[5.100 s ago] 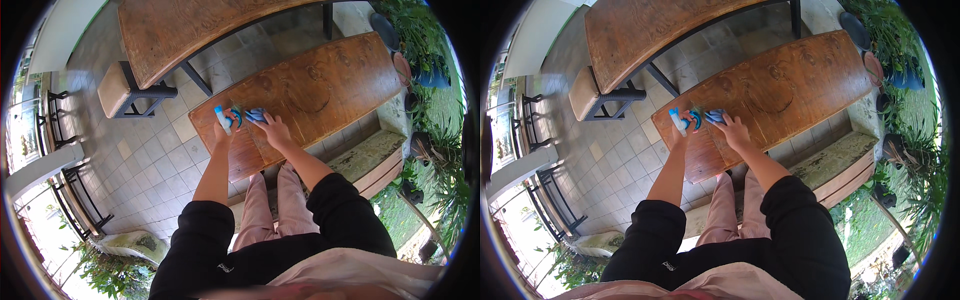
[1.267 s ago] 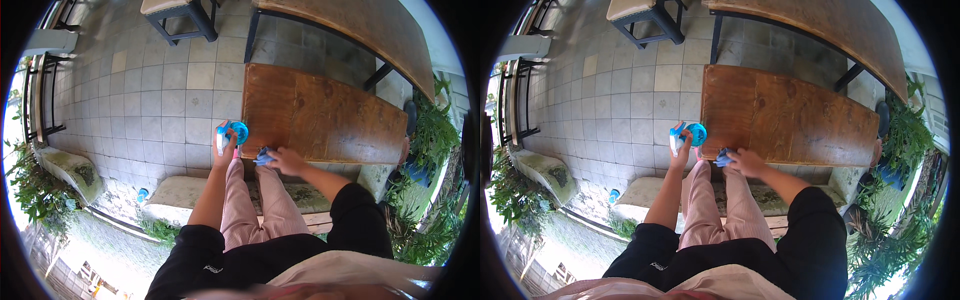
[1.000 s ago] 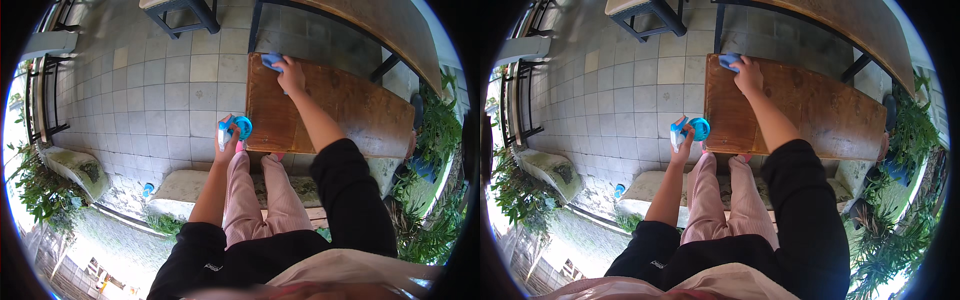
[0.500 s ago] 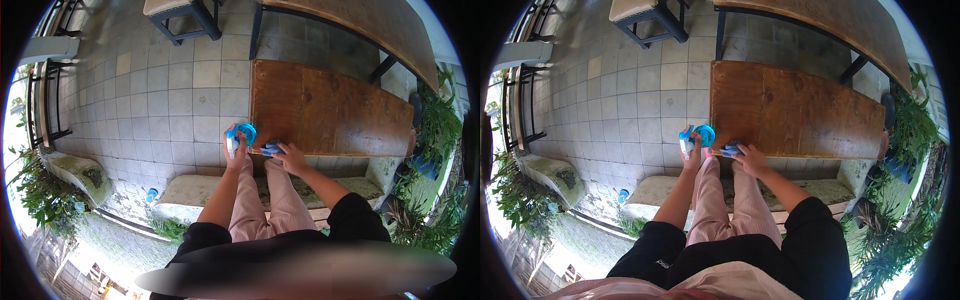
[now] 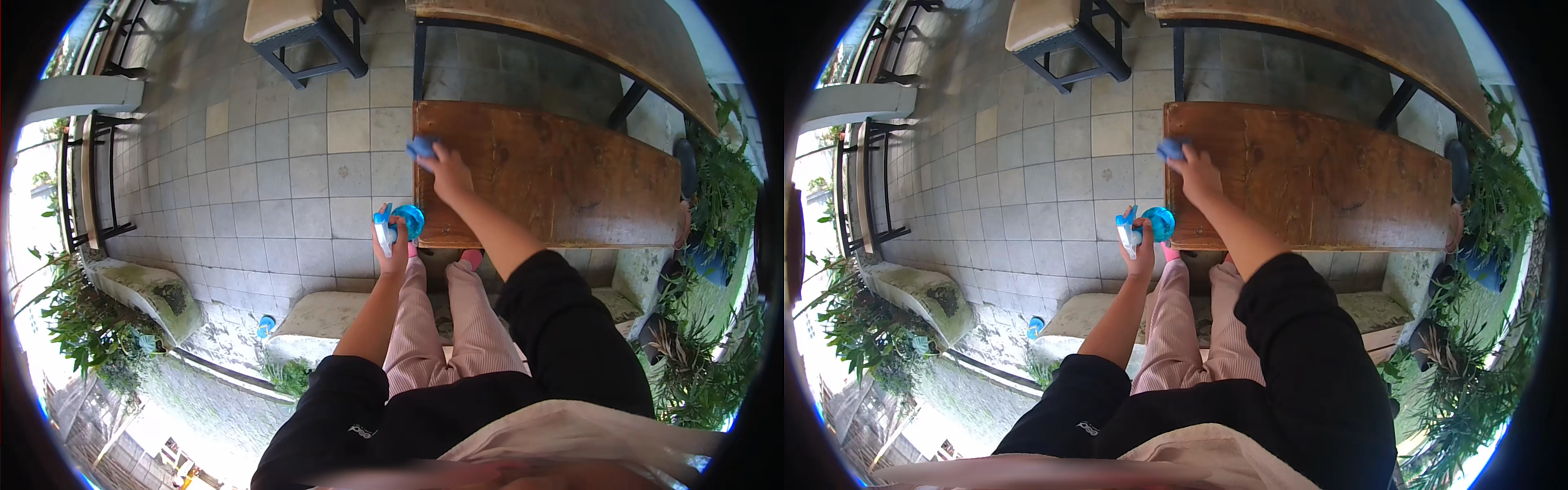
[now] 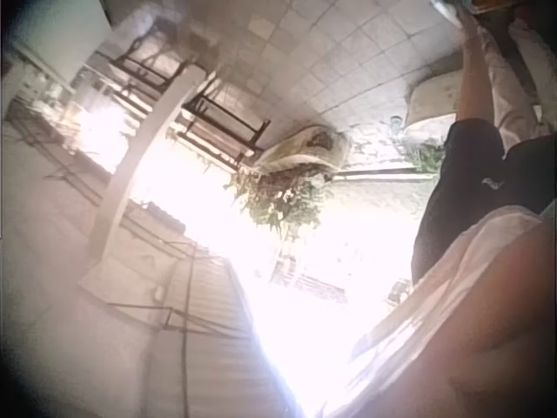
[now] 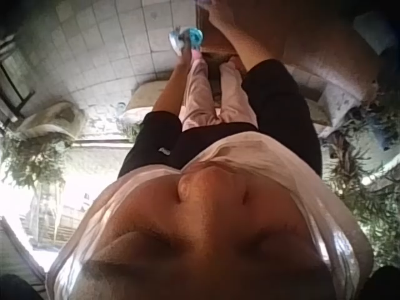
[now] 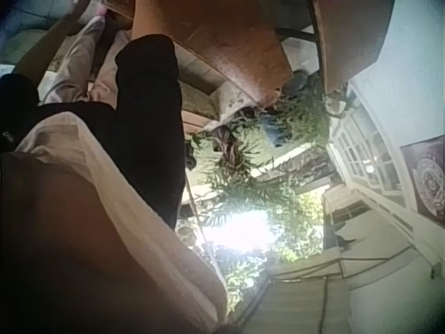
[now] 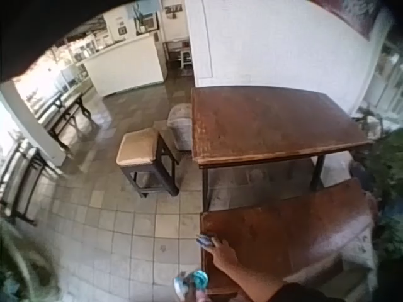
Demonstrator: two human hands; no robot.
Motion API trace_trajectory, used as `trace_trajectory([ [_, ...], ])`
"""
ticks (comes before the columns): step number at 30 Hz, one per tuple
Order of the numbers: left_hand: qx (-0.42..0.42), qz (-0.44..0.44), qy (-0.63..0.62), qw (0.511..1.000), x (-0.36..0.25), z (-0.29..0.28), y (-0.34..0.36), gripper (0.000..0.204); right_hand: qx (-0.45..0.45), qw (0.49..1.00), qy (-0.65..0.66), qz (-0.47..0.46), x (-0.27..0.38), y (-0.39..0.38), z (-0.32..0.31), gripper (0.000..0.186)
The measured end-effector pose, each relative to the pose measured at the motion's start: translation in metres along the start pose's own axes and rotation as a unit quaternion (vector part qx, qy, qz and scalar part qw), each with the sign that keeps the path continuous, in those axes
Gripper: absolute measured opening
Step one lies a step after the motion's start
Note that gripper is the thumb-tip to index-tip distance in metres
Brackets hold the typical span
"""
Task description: Spraying and wiping down outdoor wooden benches and tables.
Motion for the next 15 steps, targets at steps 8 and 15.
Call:
trace_trajectory([
  [8,-0.068,-0.031,-0.040,0.996,-0.020,-0.012,-0.013,0.045,0.247,0.967,-0.016,-0.054,0.012,-0.200,0.054,0.041],
  [15,-0.072,-0.118,0.032,0.990,-0.043,-0.048,-0.086,0.042,0.248,0.967,-0.042,0.043,-0.107,-0.276,-0.047,0.044],
])
Point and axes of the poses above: each hand's wrist, its own y-axis towards the middle knuckle, its own z-axis out of the palm, x = y × z, the point moved 6 cm from there along y, towards the middle knuckle, and after that the axes turned 14 degrees about x, right-handed, at the moved point
